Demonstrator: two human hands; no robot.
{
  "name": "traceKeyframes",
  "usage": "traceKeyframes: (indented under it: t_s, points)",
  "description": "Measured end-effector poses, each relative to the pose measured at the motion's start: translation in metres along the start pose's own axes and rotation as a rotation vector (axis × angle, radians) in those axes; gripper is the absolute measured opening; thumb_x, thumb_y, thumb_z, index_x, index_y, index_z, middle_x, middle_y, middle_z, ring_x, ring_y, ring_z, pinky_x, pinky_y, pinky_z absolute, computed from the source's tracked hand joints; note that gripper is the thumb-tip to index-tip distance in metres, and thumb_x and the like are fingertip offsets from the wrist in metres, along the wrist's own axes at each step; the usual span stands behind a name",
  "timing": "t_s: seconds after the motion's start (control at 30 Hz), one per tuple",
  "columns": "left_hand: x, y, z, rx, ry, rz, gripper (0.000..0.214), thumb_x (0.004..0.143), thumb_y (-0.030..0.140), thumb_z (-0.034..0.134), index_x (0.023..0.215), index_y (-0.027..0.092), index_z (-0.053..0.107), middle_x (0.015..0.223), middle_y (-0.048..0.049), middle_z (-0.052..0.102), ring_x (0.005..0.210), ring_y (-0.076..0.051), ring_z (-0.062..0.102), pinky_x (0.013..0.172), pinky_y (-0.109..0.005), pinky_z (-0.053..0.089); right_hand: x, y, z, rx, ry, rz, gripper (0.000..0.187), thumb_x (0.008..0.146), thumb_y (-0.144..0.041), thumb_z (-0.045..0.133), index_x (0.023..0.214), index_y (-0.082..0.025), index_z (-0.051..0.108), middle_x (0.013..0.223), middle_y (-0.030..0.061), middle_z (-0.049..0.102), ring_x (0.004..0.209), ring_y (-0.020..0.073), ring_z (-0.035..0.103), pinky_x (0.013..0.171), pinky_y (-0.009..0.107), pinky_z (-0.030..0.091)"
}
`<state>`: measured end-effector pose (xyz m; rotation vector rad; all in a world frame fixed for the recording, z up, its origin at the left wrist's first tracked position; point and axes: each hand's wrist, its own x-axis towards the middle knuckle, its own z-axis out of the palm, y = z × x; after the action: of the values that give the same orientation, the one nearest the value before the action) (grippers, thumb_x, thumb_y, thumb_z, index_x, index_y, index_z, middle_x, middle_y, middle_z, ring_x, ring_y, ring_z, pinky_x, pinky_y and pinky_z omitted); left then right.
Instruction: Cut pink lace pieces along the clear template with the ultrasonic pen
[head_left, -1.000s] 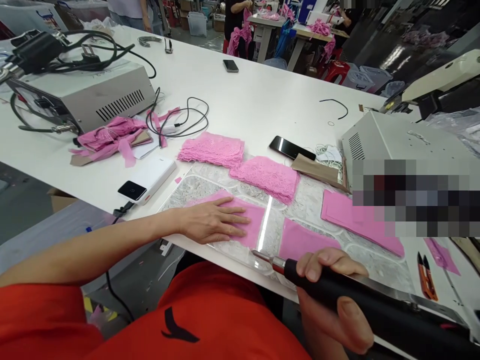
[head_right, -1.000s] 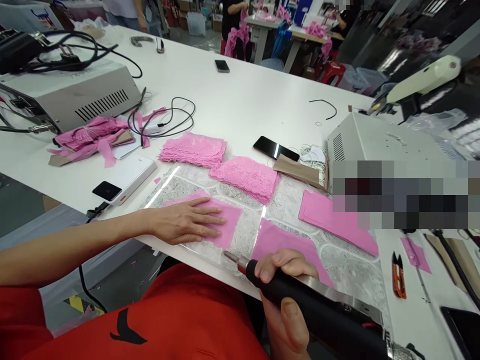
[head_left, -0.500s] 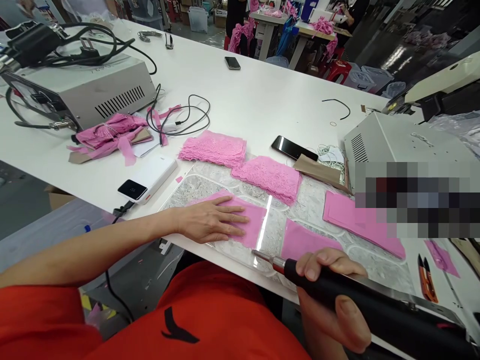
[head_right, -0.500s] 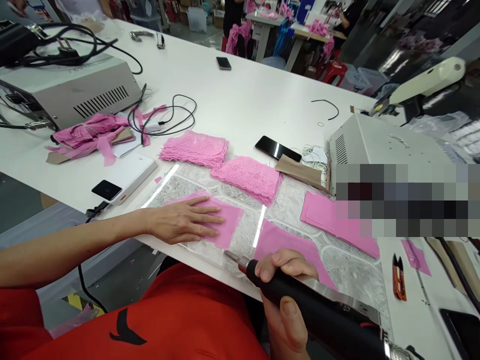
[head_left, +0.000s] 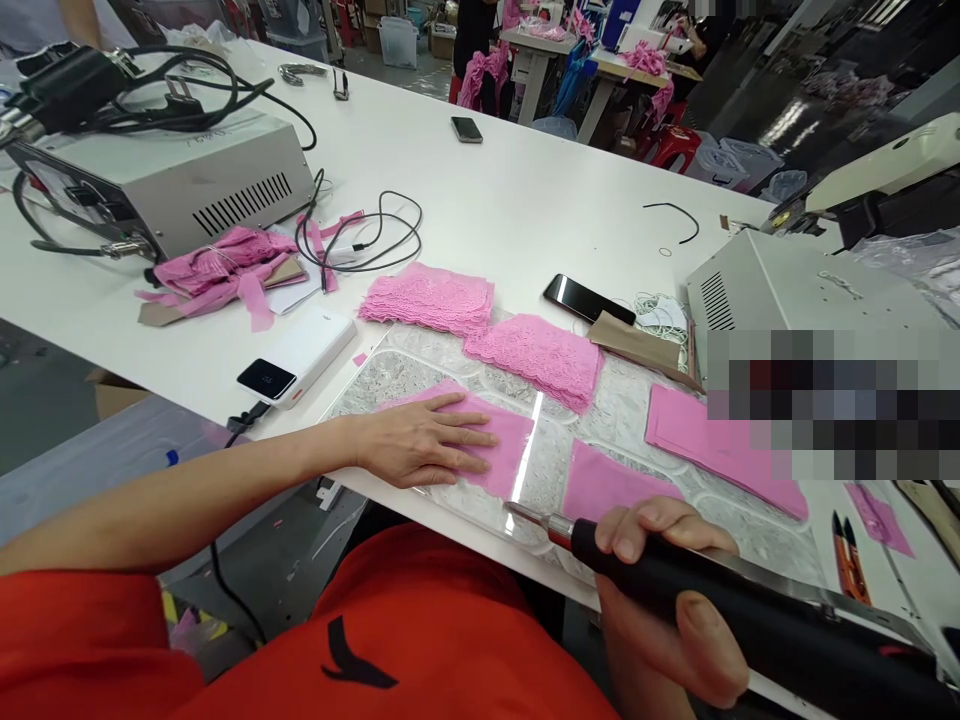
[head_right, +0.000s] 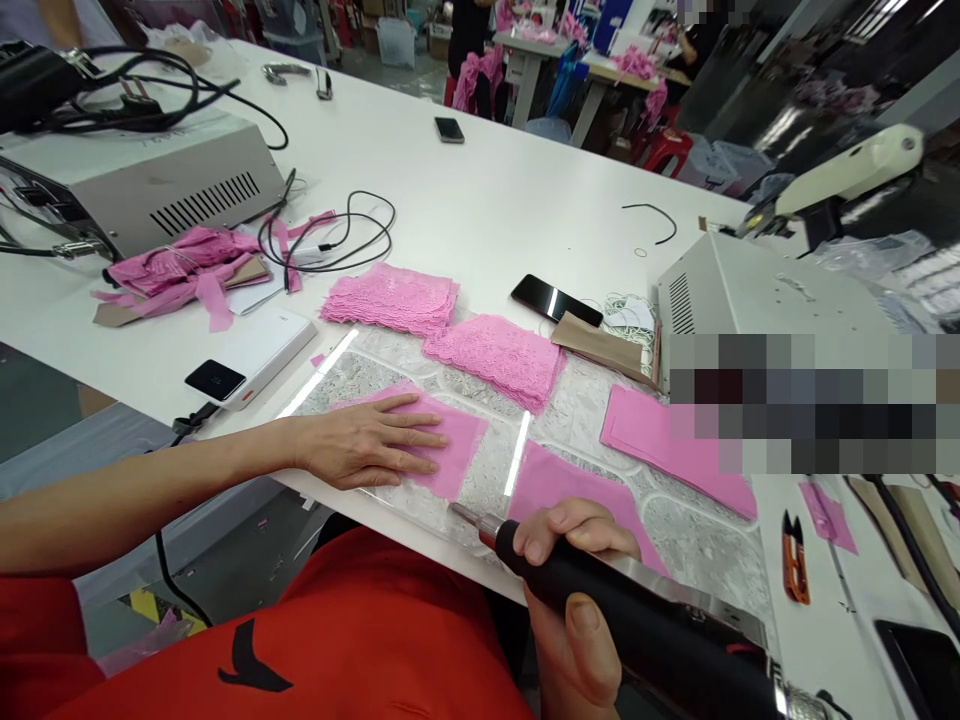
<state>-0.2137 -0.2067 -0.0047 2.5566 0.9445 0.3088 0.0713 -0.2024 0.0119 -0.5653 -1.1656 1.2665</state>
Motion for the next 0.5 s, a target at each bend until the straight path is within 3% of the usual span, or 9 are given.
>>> traceKeyframes:
  t_s: [0.17,0.33,0.5]
  points:
    - [-0.0008,-0.0007,0.0015,0.008,0.029,0.021,0.041,0.096,0.031,0.050,0.137,0.028,0.053,0.147,-0.0037,0.046,0.142,-0.024,0.031,0.121,-0.046,0.005,0.0065,0.0029,-0.0029,0.010,-0.002,-0.077,0.023,0.073,-0.029,0.055,0.092,-0.019,0.061,0.085,0.0018,0.051,0.060,0.0106,0.049,0.051,0.031,0.046]
    - [-0.0008,-0.0003,0.0010,0.042,-0.023,0.005,0.041,0.097,0.033,0.047,0.137,0.027,0.052,0.149,-0.0033,0.042,0.144,-0.023,0.029,0.121,-0.046,0.003,0.0079,0.0038,-0.0016,-0.002,0.021,-0.035,0.023,0.072,-0.029,0.055,0.092,-0.019,0.061,0.085,0.0015,0.052,0.060,0.0105,0.049,0.052,0.032,0.048]
    - [-0.0011,-0.0012,0.0023,0.012,0.017,0.011,0.040,0.096,0.032,0.049,0.136,0.028,0.053,0.148,-0.0029,0.044,0.143,-0.024,0.030,0.121,-0.046,0.004,0.0078,0.0041,0.0019,0.004,0.008,-0.049,0.023,0.072,-0.027,0.054,0.092,-0.019,0.061,0.084,0.0011,0.053,0.059,0.0107,0.049,0.052,0.031,0.047]
